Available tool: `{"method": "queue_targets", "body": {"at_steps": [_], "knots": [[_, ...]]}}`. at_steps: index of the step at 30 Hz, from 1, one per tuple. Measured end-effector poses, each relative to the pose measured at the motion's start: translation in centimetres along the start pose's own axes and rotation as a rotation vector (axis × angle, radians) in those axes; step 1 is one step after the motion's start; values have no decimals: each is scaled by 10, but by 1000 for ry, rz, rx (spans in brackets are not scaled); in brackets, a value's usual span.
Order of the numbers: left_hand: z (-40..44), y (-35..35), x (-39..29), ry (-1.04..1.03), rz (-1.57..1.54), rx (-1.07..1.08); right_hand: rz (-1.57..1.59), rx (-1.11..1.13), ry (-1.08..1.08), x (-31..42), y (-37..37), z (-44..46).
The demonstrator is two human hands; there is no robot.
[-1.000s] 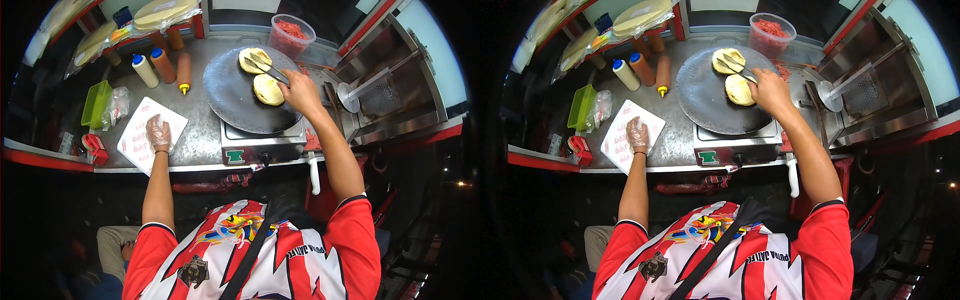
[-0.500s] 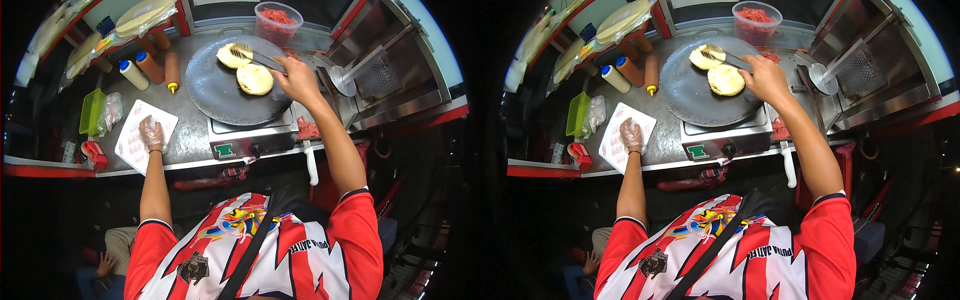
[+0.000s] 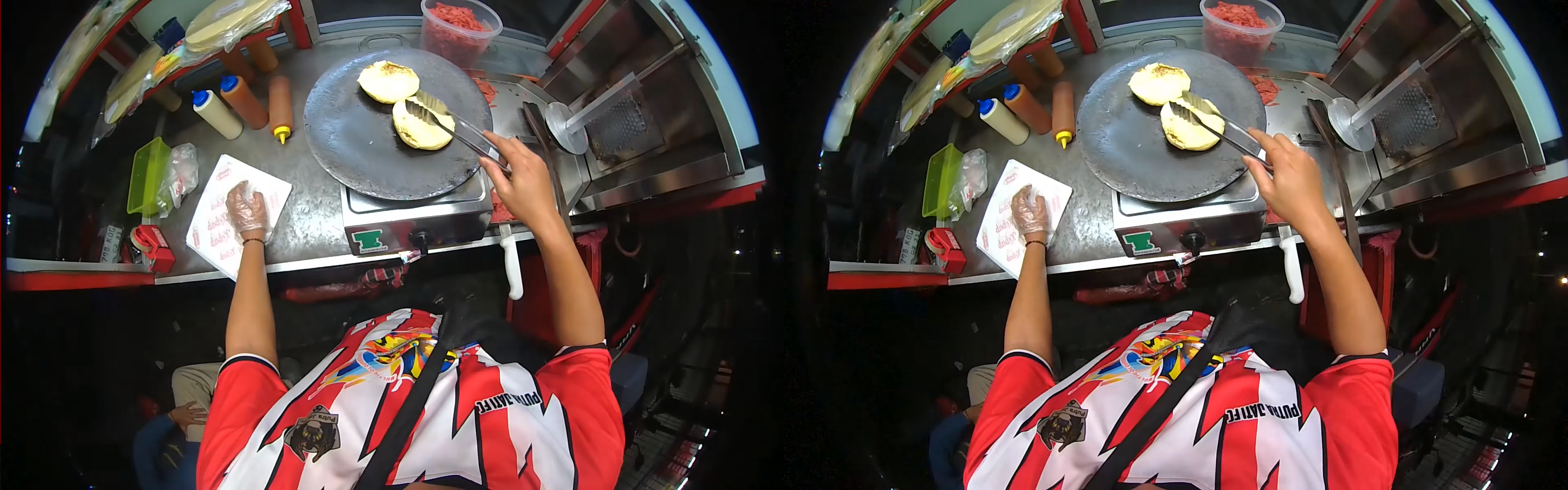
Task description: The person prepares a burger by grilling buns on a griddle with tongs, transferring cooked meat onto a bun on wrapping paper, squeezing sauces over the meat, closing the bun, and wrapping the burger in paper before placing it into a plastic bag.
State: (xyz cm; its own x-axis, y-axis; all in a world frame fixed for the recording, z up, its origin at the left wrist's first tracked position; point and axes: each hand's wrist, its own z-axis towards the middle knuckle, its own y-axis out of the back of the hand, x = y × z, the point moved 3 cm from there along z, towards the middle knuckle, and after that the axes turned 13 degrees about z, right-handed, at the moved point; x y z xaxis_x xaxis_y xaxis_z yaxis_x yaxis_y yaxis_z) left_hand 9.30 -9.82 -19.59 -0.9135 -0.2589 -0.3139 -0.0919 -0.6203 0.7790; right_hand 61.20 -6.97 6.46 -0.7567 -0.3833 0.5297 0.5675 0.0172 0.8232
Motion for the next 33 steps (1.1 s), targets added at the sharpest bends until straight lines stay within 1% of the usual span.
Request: {"method": "queue_targets", "body": {"at_steps": [1,2,5,6,9,10,13,16,19,21,23,26,27,29,31,32,33], "knots": [[-1,1,1,0,-4,4,-14,2,-4,1,-3,-2],[-2,1,0,-8,-10,8,-63,-9,48,-5,-12,-4],[2,-3,1,-26,-20,-15,103,-99,19,6,-1,-5],[0,-2,2,-31,-20,-23,154,-169,22,9,0,-5],[1,-2,2,-8,-34,-4,-4,-27,-38,0,-12,-12],[2,-1,1,8,-56,-4,19,-50,-53,1,-9,-14],[1,6,-3,43,-33,26,-54,-165,11,22,19,-28],[3,6,-2,22,-76,1,-97,-142,31,32,40,-56],[3,6,-1,-4,-74,-5,-281,-103,165,29,31,-66],[3,10,-7,9,-81,16,-372,-143,250,24,10,-54],[1,13,-10,13,-90,27,-374,-170,332,24,-12,-31],[4,13,-7,36,-95,33,-139,-223,188,41,4,-15],[4,13,-6,30,-94,18,-36,-291,137,42,23,-8],[3,13,-7,9,-101,-1,-54,-267,16,30,56,6],[1,13,-8,20,-114,14,22,-401,52,16,61,20],[1,14,-9,31,-113,22,78,-389,-63,7,59,22],[3,16,-8,48,-107,21,1,-400,-34,-3,47,20]]}}
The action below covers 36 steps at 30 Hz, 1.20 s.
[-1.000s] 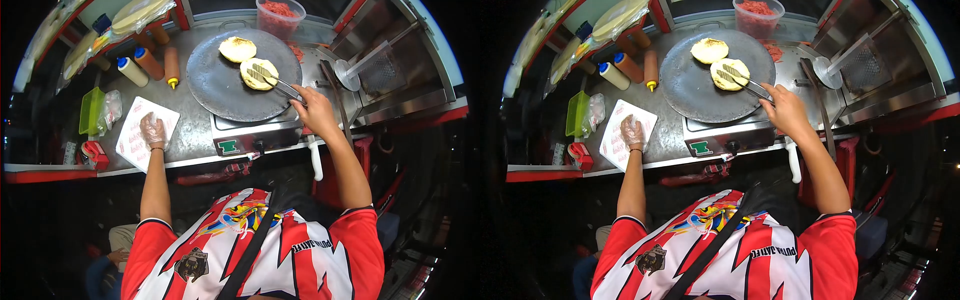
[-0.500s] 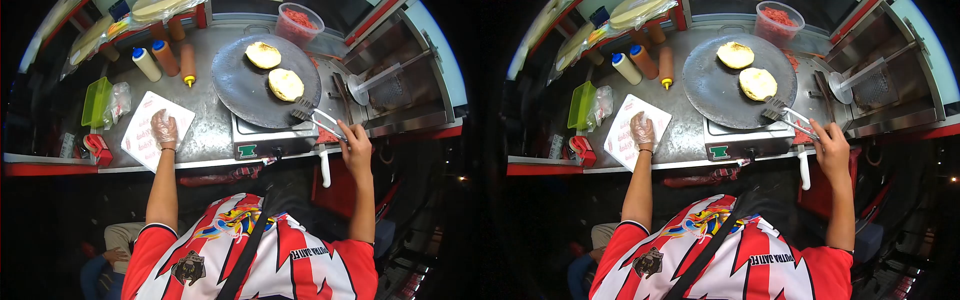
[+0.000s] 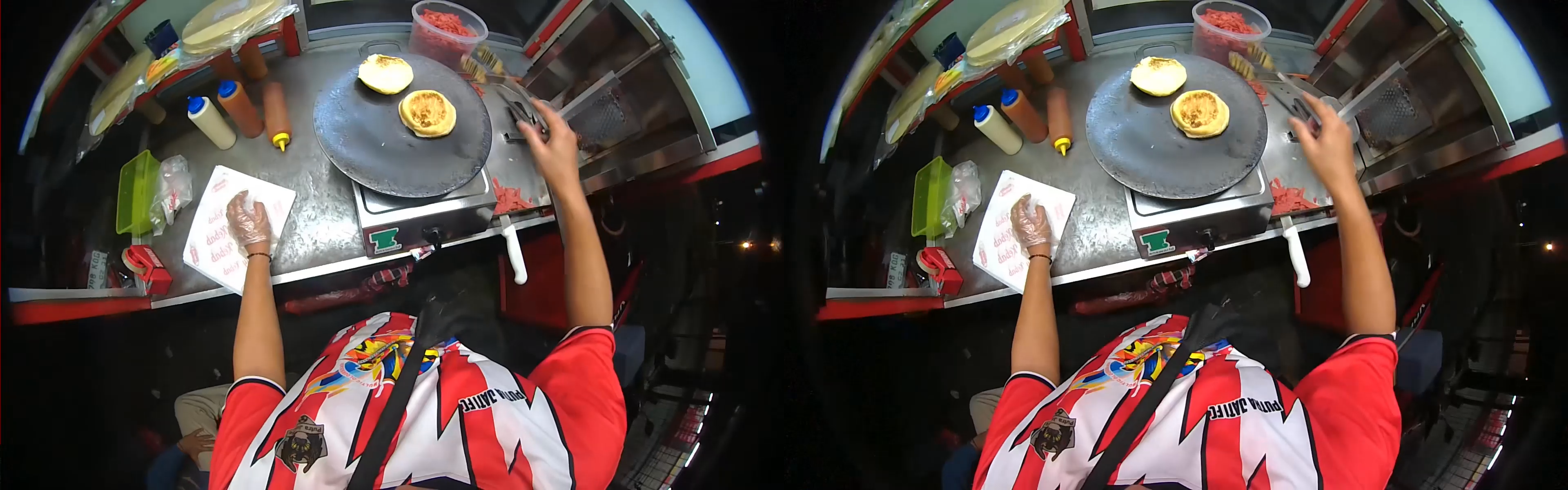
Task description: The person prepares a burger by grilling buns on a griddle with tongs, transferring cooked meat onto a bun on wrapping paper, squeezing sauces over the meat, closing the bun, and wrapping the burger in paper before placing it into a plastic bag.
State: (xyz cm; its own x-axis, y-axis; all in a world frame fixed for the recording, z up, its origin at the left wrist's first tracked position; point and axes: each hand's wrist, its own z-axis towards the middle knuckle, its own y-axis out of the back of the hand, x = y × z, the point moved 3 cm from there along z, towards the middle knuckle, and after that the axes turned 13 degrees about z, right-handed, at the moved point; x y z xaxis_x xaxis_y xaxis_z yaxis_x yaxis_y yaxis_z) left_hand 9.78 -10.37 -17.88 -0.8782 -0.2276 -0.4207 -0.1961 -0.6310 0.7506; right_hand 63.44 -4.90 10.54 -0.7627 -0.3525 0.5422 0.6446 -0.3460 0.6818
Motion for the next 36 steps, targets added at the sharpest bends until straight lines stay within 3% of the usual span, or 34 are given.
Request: {"method": "queue_targets", "body": {"at_steps": [2,4,9,12,13,16,17,20,24,25,30,36], "knots": [[0,-2,3,-5,-15,-15,63,117,9,-9,-25,-19],[0,-3,3,-6,0,-13,-228,354,8,2,-43,-40],[-1,-6,5,-7,18,-26,116,220,-60,0,-29,-33],[-2,-8,5,-15,15,-24,-46,319,46,-14,-35,-38],[-2,-9,7,-15,20,-26,-31,353,-48,-10,-28,-35],[-2,-10,8,-50,24,-44,120,223,-3,-11,-25,-31],[-3,-11,8,-45,27,-40,-44,334,-39,-14,-26,-33],[-1,-11,9,-36,20,-45,8,289,24,-19,-23,-28],[-3,-7,6,-33,11,-38,123,270,-46,-9,-33,-17],[-1,-8,5,-31,14,-35,-87,375,50,-8,-40,-20],[-2,-6,5,-4,-5,-42,-109,334,41,16,-30,-6],[0,-4,1,-22,2,-26,-322,271,305,60,-99,10]]}}
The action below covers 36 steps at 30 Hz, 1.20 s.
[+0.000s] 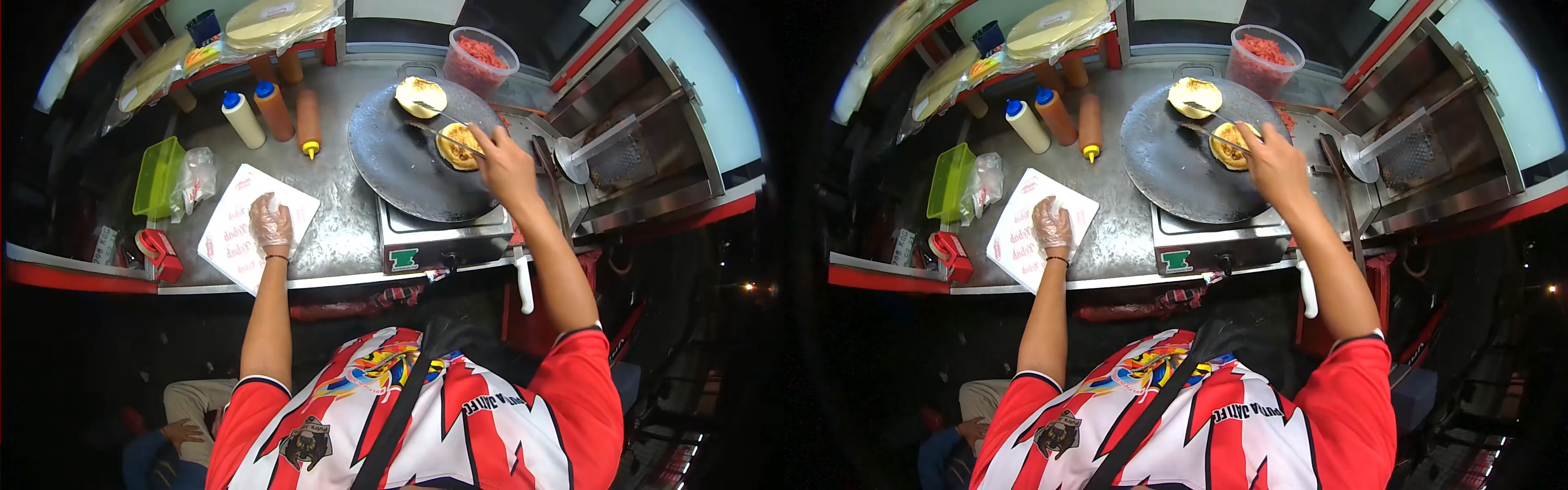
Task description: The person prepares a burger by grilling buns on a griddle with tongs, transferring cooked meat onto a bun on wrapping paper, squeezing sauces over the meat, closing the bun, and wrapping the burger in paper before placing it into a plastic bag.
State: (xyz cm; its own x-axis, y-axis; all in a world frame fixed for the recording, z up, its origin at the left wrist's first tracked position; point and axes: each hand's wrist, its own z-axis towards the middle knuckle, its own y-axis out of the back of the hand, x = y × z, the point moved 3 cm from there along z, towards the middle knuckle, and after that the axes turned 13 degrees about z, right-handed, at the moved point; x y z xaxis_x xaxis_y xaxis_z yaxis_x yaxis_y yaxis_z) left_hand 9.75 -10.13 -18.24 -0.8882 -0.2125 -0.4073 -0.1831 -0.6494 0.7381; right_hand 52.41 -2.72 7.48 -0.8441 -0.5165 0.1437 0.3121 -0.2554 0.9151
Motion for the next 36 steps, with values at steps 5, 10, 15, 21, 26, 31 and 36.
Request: {"method": "queue_targets", "body": {"at_steps": [5,10,15,21,26,31,36], "knots": [[1,2,1,0,-30,-13,232,-132,-115,-13,-5,28],[1,6,-3,-5,-40,-21,493,-63,-403,-62,7,43],[1,0,1,-4,-44,-21,322,-182,-380,-61,-10,29],[-1,-1,1,4,-43,-34,205,-146,-105,-11,-4,19],[-1,-1,1,11,-33,-23,136,40,17,28,-8,15],[0,-5,4,10,-11,-17,59,74,53,31,-40,18],[-3,-4,5,17,-22,-25,381,-94,-212,-3,-6,25]]}}
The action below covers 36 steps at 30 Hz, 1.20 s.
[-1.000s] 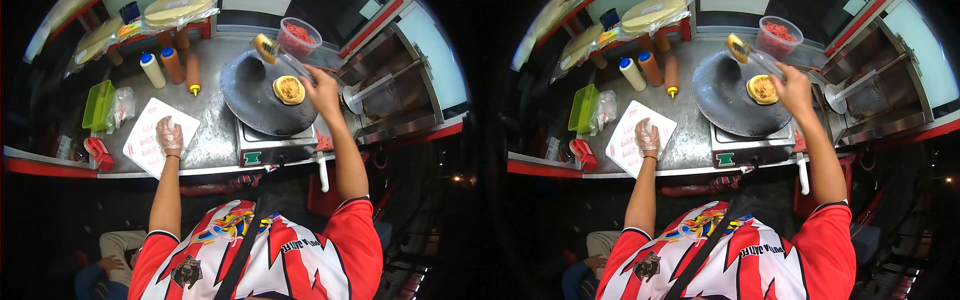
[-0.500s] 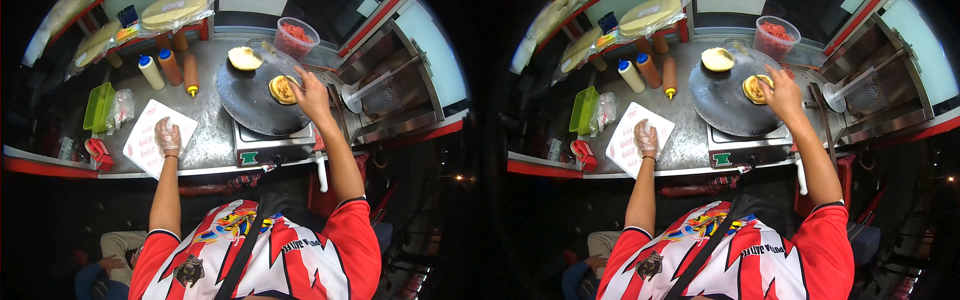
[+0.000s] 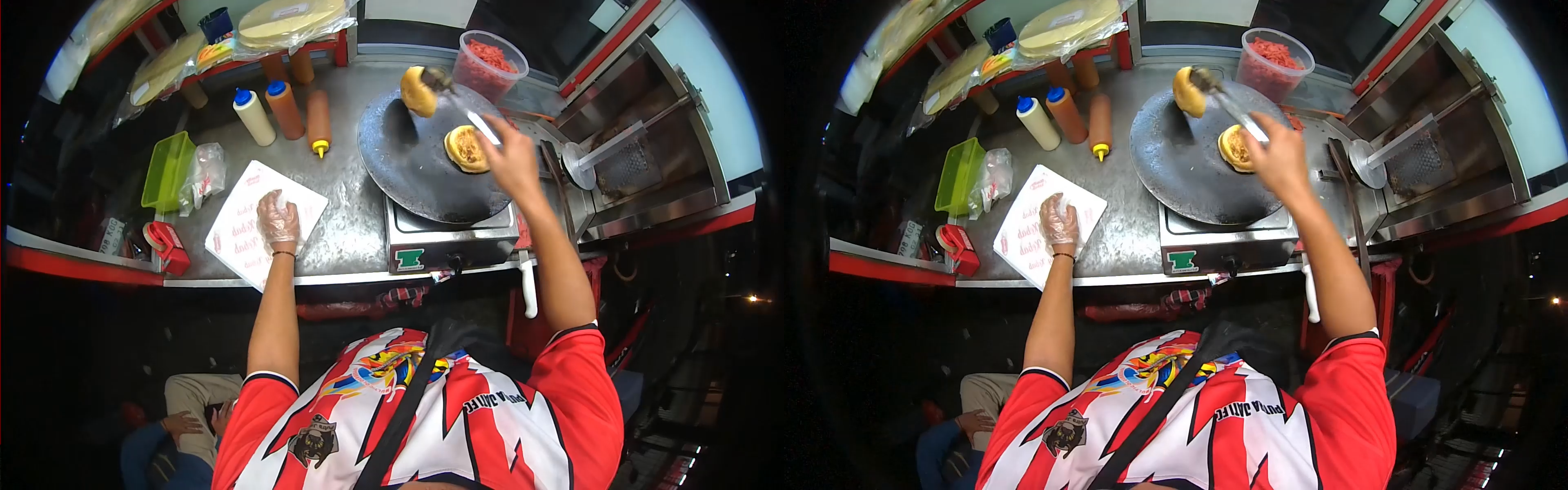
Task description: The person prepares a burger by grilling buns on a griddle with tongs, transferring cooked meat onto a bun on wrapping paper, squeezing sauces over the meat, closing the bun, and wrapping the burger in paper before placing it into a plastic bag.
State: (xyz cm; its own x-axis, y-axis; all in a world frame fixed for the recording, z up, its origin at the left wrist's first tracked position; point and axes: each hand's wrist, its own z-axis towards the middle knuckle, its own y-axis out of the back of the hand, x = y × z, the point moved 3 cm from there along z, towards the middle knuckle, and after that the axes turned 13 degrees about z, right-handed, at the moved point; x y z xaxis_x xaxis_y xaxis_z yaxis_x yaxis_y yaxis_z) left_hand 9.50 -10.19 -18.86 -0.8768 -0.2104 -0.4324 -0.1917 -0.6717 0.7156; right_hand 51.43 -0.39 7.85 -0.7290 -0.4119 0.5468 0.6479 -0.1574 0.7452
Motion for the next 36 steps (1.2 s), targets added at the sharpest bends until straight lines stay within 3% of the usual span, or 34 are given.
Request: {"method": "queue_targets", "body": {"at_steps": [4,7,10,11,14,15,19,22,25,28,29,32,36], "knots": [[2,3,-5,-26,19,14,-5,-6,-222,-50,16,4],[2,0,-2,-15,5,12,2,-111,-26,-42,12,-8],[2,0,-1,-32,12,17,-194,217,-134,-9,-9,-24],[1,-1,-2,-31,8,26,-174,164,-60,-25,-22,-27],[3,1,-1,-24,7,27,-109,157,-100,-11,-5,-19],[3,2,-1,-32,7,21,-21,43,-31,-12,-4,-17],[3,6,-8,-30,13,44,-176,179,-62,-18,-14,-16],[4,7,-8,-33,-4,48,-98,11,-29,-4,-7,-8],[4,6,-8,-73,-18,51,-171,110,25,-12,-31,-8],[4,6,-7,-59,-25,64,-141,86,-107,4,-17,0],[2,6,-7,-60,-34,54,-138,27,-44,-2,-21,0],[5,12,-12,-86,-48,60,-184,130,-37,-11,-31,-6],[5,13,-13,-72,-43,81,-88,-73,-57,1,19,-23]]}}
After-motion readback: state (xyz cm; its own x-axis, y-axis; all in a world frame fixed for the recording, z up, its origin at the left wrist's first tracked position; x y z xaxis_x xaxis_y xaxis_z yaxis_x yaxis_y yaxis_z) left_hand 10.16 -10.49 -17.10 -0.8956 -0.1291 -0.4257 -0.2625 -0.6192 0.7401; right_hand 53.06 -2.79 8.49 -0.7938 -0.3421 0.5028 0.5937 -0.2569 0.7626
